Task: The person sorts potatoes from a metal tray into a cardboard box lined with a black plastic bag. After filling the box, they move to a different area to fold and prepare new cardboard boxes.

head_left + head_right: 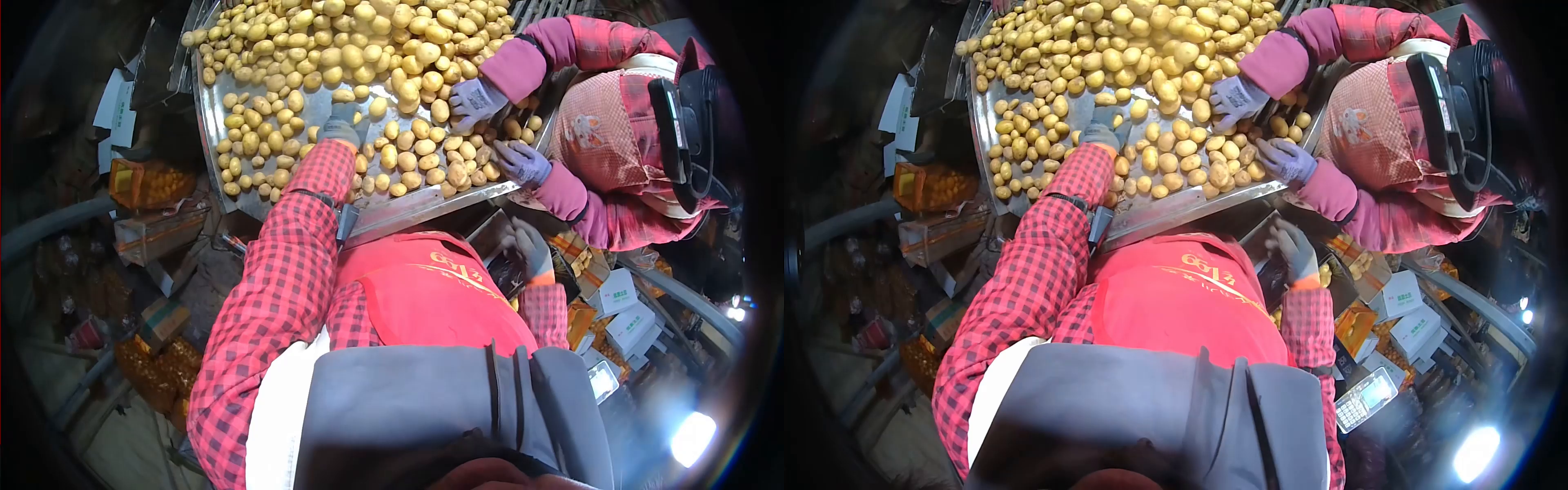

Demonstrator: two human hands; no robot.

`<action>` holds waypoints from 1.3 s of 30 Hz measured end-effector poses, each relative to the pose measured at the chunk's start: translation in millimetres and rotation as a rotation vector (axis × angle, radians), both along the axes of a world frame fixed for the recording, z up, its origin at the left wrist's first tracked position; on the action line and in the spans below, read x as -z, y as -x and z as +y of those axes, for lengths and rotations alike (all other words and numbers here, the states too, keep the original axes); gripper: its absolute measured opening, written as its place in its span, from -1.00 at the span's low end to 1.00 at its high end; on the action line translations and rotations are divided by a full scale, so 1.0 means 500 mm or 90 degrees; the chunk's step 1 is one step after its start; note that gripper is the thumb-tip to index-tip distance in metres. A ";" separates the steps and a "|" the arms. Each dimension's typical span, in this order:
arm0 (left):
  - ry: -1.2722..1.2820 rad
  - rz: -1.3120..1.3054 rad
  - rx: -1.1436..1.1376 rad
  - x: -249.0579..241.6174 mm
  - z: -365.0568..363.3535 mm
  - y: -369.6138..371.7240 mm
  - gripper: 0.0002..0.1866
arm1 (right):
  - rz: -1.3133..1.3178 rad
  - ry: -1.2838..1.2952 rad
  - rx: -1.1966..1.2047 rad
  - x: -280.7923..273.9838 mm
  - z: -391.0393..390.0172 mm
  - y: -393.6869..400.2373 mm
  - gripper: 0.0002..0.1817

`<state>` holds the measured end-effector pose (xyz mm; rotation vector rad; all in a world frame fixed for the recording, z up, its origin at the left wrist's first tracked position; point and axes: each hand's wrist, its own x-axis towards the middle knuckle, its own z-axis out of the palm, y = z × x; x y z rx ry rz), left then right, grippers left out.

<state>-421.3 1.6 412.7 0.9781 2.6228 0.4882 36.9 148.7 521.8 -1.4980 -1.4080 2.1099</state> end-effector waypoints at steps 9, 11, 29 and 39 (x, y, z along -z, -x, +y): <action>-0.088 0.005 -0.051 -0.042 -0.142 -0.028 -0.57 | 0.096 0.192 -0.223 0.035 -0.040 0.252 -0.43; -0.057 0.101 0.014 0.016 -0.178 -0.055 -0.56 | 0.068 0.239 -0.242 0.034 -0.063 0.270 -0.41; -0.325 0.042 0.225 -0.198 0.062 -0.288 -0.54 | 0.302 0.504 -0.074 0.047 -0.034 0.300 -0.26; -0.202 0.095 0.188 -0.230 -0.086 -0.296 -0.69 | 0.282 0.468 -0.003 0.030 0.047 0.130 -0.70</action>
